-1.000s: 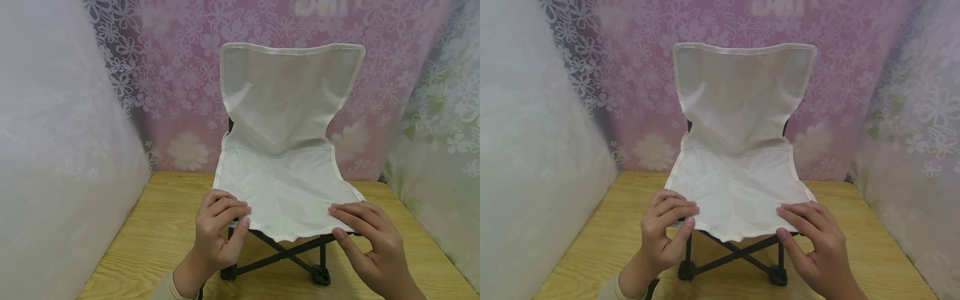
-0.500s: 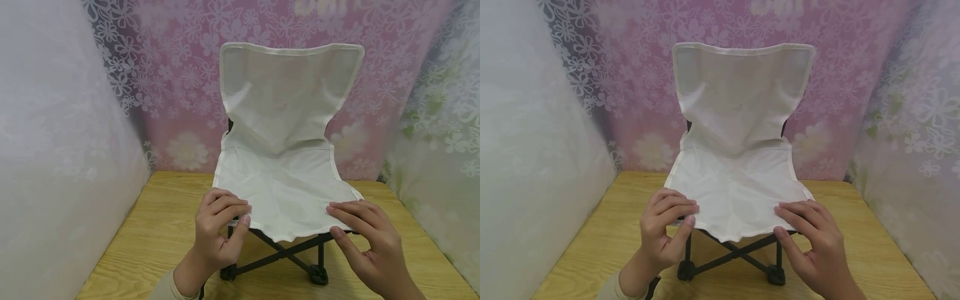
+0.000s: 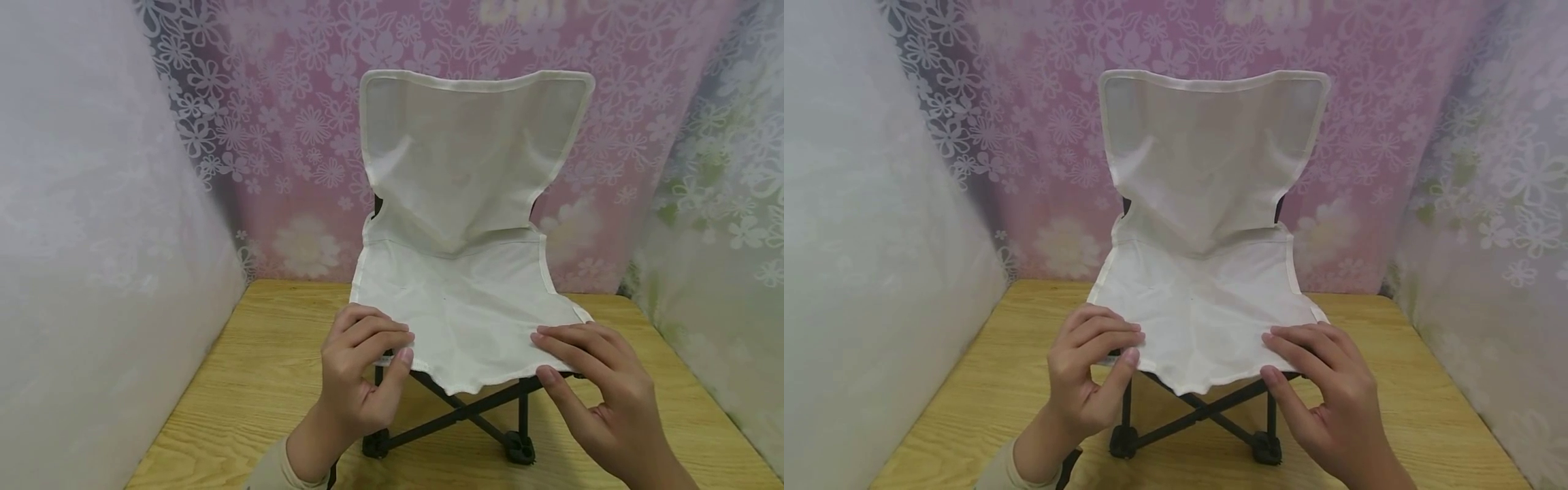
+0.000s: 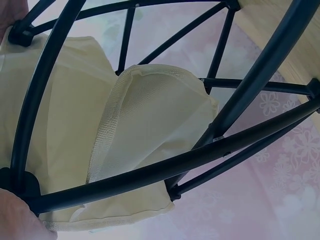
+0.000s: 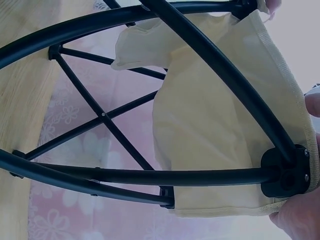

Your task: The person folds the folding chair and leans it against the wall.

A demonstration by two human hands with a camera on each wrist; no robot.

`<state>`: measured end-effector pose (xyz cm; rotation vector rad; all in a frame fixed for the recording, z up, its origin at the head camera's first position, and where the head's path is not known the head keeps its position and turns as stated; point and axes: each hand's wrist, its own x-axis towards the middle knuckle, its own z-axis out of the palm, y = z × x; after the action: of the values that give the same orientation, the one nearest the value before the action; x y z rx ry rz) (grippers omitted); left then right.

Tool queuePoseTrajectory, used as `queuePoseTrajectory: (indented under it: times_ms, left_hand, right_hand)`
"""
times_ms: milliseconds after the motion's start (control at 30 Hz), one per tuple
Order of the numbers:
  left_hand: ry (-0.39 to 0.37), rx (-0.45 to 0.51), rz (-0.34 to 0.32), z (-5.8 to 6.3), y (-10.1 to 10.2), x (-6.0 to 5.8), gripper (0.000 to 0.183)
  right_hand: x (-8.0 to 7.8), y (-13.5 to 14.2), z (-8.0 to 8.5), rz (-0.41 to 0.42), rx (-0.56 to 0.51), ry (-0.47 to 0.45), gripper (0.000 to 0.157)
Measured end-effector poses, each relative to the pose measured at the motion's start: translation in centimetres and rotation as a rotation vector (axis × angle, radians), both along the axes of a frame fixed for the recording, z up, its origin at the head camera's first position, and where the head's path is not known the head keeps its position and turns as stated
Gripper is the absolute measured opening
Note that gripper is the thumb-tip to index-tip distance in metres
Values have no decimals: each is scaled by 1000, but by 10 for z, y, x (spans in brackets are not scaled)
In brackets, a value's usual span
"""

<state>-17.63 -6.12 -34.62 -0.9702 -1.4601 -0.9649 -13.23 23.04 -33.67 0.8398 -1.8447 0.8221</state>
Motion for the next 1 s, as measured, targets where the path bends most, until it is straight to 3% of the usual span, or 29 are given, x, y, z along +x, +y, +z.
queuePoseTrajectory:
  times_ms: [1000]
  left_hand:
    - [-10,29,23,12,9,3,15]
  right_hand:
    - [0,-6,7,-82,21,-31,36]
